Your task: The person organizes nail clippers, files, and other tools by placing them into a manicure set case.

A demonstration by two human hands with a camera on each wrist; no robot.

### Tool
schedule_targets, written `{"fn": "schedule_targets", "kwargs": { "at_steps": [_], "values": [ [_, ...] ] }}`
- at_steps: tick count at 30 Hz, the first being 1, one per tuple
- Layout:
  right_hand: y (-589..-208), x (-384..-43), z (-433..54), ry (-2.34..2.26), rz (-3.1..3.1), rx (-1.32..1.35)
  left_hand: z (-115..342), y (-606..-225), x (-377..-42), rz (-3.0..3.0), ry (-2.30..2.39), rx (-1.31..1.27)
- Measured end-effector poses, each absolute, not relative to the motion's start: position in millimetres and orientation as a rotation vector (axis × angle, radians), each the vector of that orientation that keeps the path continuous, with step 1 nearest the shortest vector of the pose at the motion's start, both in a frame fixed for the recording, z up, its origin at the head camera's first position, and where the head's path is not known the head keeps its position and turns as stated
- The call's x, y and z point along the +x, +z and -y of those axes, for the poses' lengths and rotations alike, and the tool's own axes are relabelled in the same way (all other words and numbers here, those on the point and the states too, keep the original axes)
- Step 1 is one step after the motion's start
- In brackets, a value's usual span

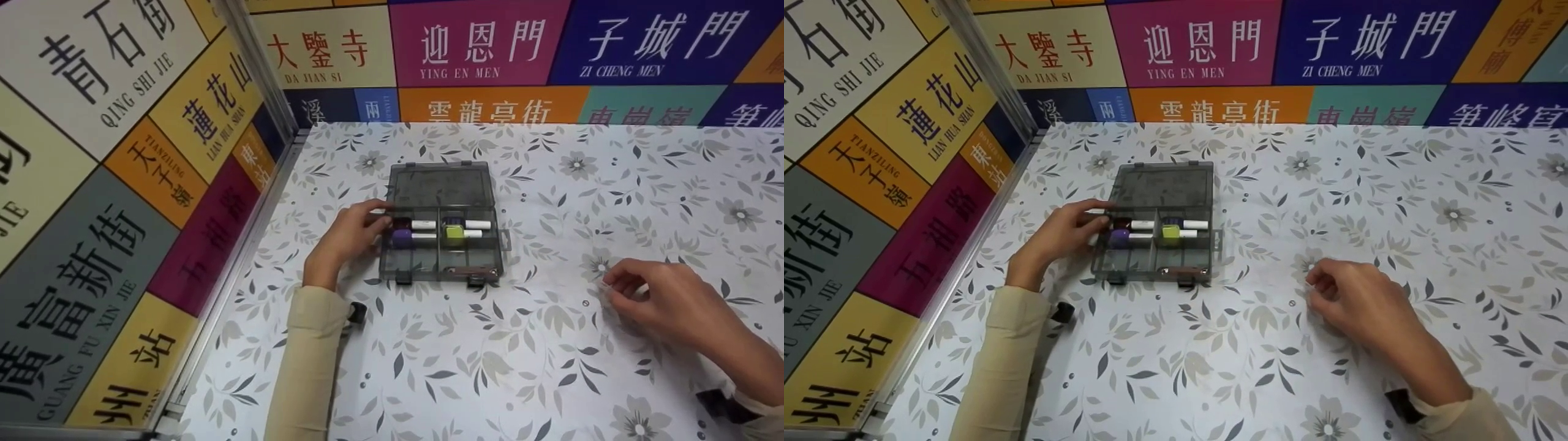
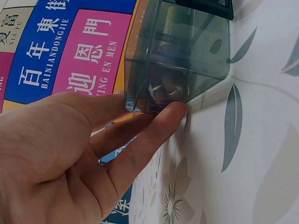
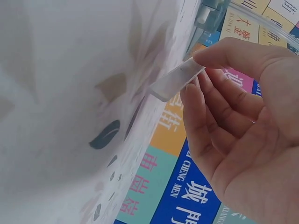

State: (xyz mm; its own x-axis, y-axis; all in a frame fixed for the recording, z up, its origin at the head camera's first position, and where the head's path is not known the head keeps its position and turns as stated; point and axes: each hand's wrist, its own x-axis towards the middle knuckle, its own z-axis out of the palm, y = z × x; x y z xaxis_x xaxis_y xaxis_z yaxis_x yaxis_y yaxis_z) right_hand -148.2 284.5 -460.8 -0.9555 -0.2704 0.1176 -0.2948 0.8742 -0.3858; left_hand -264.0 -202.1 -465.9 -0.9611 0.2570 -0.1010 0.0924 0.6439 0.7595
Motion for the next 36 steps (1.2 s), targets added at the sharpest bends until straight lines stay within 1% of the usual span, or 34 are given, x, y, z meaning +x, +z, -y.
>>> {"fn": "schedule_targets", "kwargs": {
  "at_steps": [7,19,28,36],
  "values": [
    [-455.7,-148.4,-274.6,0.628,2.944,0.462,201.3,-464.1,-262.6,-2.646,1.233,0.274],
    [-452.4,-154.4,-253.1,0.649,2.866,0.620,200.3,-463.1,-261.7,-2.668,1.215,0.280],
    [-447.0,-159.1,-223.5,0.620,2.793,0.750,200.6,-463.8,-261.8,-2.680,1.210,0.283],
    [-443.6,-162.2,-195.1,0.665,2.798,0.804,201.2,-463.2,-261.5,-2.684,1.198,0.301]
  ]
}}
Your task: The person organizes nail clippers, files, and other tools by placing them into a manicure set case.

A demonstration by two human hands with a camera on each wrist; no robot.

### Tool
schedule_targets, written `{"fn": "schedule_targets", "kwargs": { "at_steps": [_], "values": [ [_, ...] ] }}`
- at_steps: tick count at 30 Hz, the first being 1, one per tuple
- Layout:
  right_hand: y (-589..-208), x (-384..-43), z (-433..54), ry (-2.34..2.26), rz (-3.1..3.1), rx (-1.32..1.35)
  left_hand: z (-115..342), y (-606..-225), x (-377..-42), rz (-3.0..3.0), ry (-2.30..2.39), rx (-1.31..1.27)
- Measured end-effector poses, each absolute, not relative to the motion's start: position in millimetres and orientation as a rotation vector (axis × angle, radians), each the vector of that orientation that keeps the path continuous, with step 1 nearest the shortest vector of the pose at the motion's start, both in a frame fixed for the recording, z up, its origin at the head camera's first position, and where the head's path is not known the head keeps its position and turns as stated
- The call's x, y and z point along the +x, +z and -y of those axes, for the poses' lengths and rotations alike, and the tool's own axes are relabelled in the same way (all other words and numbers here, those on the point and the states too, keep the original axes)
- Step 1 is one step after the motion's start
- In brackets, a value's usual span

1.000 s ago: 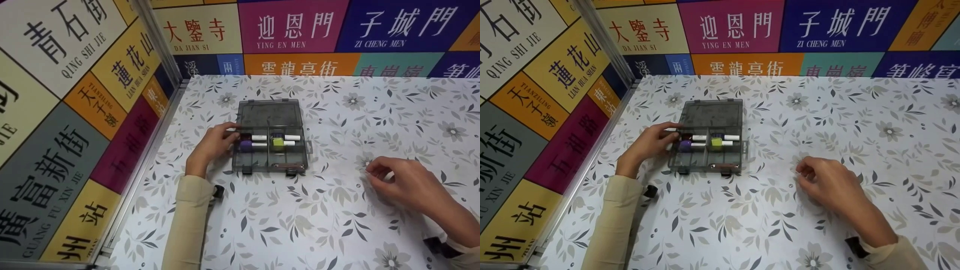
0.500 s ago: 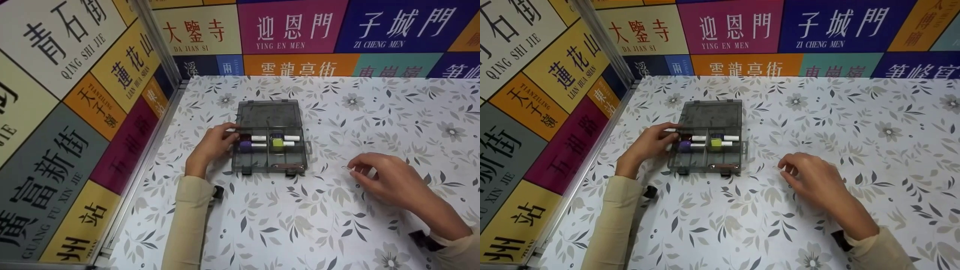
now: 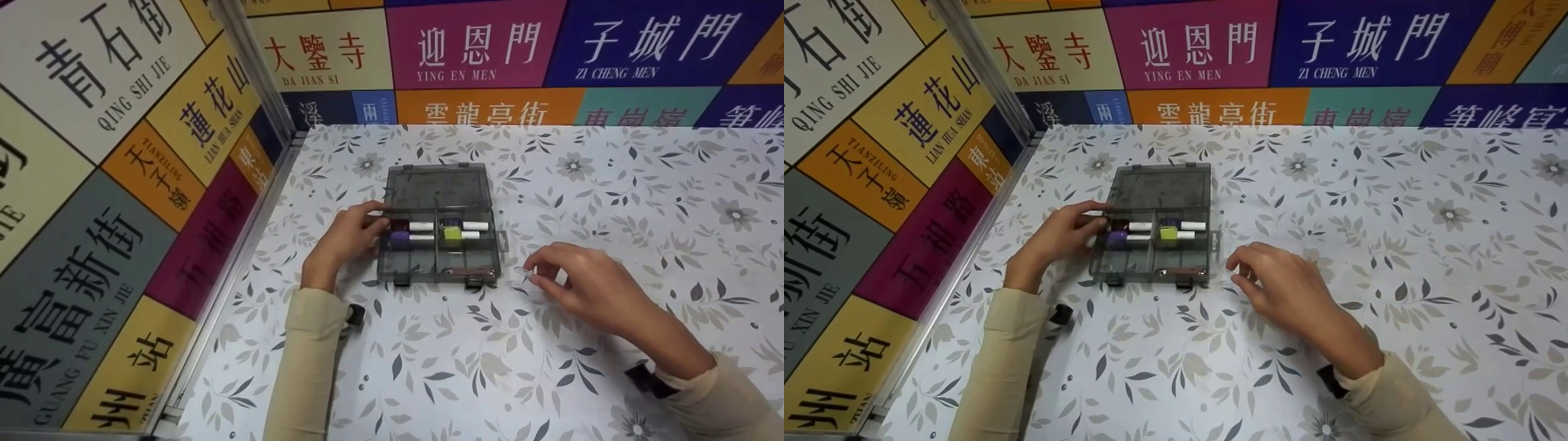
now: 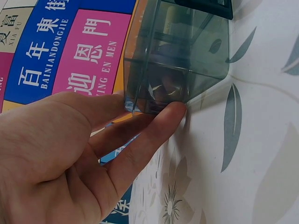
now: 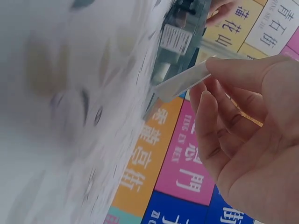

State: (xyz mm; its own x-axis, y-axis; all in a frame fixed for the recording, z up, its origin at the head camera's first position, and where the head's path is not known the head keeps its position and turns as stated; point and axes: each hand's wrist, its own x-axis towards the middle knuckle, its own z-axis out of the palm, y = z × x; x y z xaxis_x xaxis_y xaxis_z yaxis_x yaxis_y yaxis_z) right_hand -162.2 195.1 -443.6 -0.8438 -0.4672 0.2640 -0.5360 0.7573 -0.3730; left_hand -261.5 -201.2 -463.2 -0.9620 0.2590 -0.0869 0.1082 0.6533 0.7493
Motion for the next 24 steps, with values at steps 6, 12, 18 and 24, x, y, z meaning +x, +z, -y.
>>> {"fn": "schedule_targets", "kwargs": {
  "at_steps": [6,12,18,24],
  "values": [
    [-444.2,-162.2,-178.8,0.697,2.814,0.815,202.0,-464.1,-262.2,-2.692,1.185,0.310],
    [-444.3,-162.5,-166.3,0.728,2.801,0.825,201.5,-462.9,-261.7,-2.695,1.186,0.318],
    [-444.3,-163.3,-155.1,0.816,2.782,0.831,202.2,-462.9,-261.5,-2.700,1.183,0.314],
    [-447.0,-164.9,-148.0,0.906,2.768,0.846,202.1,-463.9,-262.3,-2.704,1.183,0.313]
  ]
}}
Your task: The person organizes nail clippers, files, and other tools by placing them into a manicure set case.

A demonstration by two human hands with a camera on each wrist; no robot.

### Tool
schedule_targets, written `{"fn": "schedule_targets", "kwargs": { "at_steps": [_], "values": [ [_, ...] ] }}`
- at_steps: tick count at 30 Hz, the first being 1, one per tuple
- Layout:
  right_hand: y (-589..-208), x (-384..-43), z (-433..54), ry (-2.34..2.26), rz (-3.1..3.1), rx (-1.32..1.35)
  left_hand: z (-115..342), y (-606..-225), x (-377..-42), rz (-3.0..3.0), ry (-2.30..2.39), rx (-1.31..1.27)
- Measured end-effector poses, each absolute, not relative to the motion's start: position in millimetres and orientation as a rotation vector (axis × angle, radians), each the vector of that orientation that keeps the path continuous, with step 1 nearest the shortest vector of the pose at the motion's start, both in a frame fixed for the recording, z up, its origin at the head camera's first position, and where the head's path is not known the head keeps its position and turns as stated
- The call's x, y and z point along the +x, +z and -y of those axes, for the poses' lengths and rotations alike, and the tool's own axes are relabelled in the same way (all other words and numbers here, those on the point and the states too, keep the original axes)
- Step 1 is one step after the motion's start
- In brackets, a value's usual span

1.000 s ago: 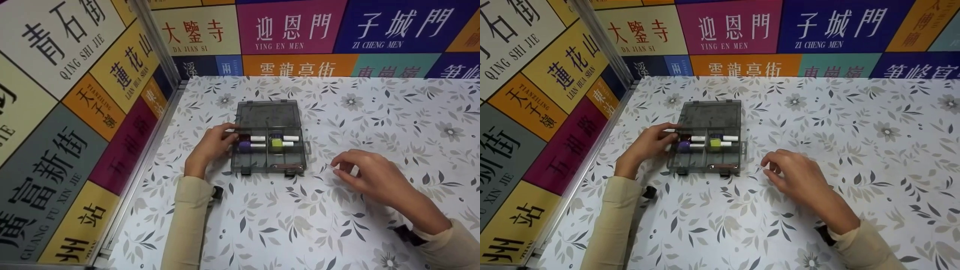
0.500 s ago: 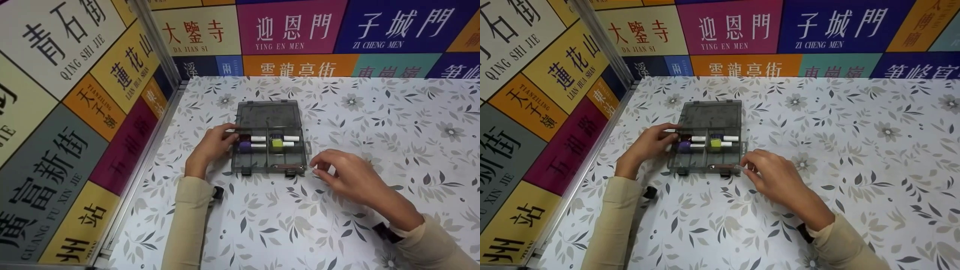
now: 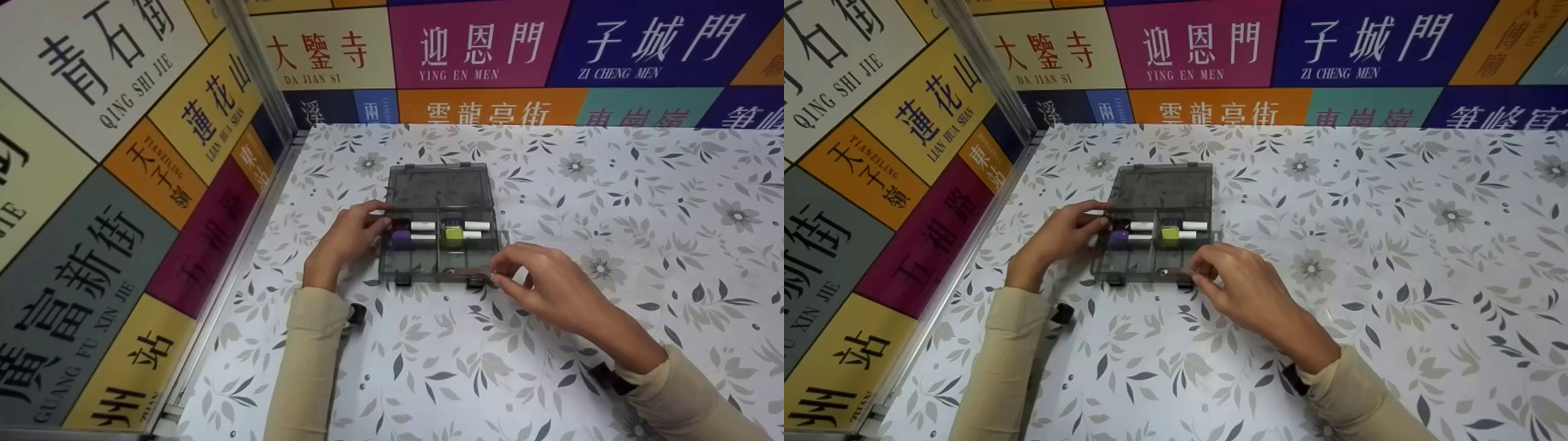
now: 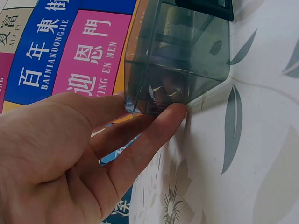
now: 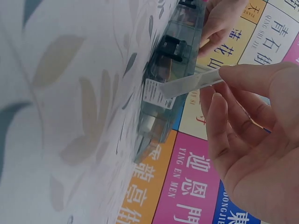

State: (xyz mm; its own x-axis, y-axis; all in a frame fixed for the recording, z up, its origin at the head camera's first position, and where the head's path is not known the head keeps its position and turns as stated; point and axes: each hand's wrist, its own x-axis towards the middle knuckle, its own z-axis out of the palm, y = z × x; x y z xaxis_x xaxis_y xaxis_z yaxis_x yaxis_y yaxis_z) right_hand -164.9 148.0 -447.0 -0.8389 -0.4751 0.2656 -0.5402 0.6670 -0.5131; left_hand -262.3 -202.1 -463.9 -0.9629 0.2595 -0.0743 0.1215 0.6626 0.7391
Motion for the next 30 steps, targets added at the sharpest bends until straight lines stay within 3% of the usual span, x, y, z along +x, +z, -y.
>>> {"fn": "schedule_targets", "kwargs": {
  "at_steps": [30],
  "values": [
    [-450.5,-170.1,-122.0,1.186,2.644,0.826,201.6,-464.9,-263.3,-2.703,1.183,0.317]
  ]
}}
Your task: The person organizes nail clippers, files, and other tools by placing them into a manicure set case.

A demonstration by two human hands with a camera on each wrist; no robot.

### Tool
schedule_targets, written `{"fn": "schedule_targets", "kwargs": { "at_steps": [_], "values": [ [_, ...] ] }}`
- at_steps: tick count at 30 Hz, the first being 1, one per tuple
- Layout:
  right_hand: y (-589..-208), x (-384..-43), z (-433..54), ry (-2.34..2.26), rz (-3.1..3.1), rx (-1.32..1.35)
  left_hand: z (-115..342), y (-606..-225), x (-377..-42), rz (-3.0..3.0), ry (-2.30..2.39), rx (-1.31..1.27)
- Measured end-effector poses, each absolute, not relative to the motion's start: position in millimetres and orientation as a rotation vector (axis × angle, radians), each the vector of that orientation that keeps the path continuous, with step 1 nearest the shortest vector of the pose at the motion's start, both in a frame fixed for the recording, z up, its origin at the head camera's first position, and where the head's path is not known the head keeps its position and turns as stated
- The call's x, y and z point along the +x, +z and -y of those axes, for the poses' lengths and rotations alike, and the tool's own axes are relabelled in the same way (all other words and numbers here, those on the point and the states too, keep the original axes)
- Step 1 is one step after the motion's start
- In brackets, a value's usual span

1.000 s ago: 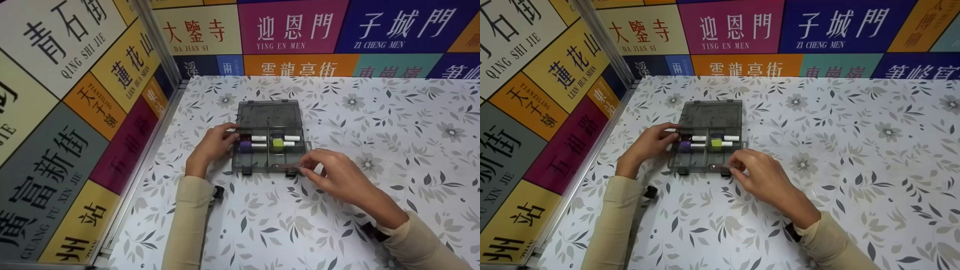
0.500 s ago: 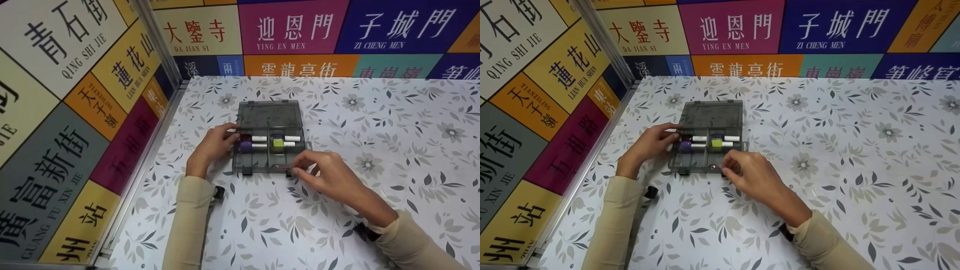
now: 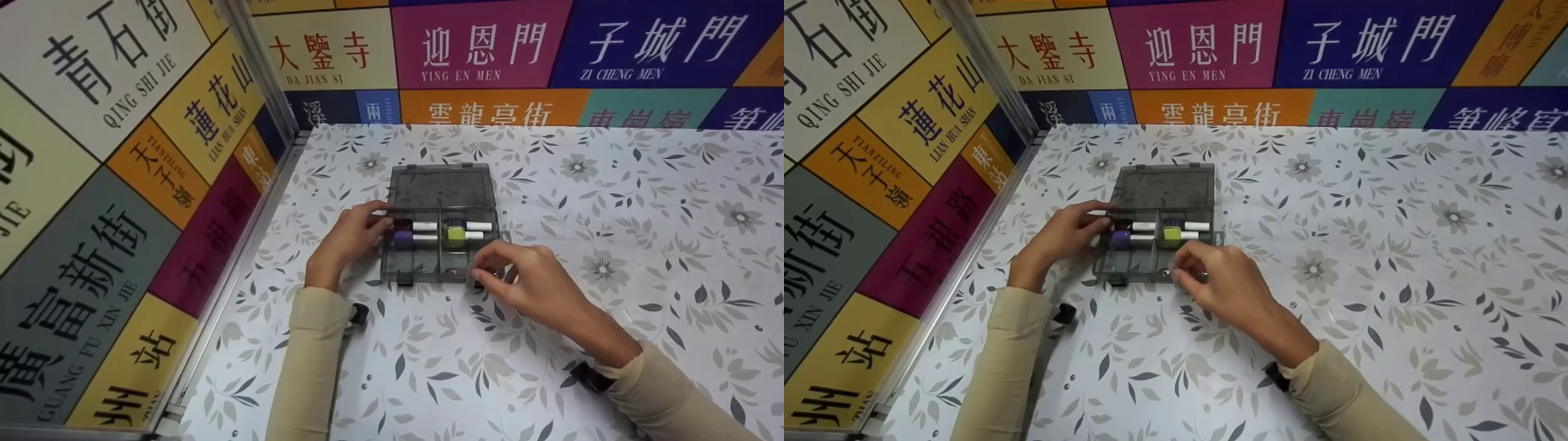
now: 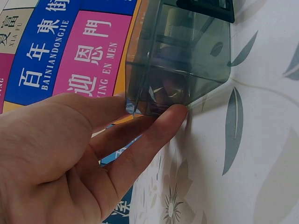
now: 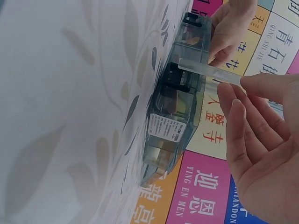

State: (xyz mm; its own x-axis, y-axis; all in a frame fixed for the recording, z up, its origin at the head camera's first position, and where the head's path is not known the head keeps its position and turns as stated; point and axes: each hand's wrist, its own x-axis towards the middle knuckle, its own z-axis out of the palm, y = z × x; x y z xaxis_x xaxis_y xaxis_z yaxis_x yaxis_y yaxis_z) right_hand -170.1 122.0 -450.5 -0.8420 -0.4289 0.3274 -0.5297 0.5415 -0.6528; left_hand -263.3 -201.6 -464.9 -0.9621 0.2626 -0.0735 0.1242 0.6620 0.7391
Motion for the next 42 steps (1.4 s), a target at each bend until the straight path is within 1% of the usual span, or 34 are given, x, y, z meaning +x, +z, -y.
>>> {"fn": "schedule_targets", "kwargs": {
  "at_steps": [11,28,42],
  "values": [
    [-447.2,-174.6,-109.7,1.271,2.612,0.819,201.6,-463.1,-262.6,-2.705,1.134,0.279],
    [-439.0,-180.9,-87.8,1.315,2.535,0.799,201.2,-463.6,-262.5,-2.705,1.161,0.289],
    [-441.1,-187.0,-78.7,1.271,2.594,0.822,201.4,-463.6,-262.7,-2.722,1.152,0.320]
  ]
}}
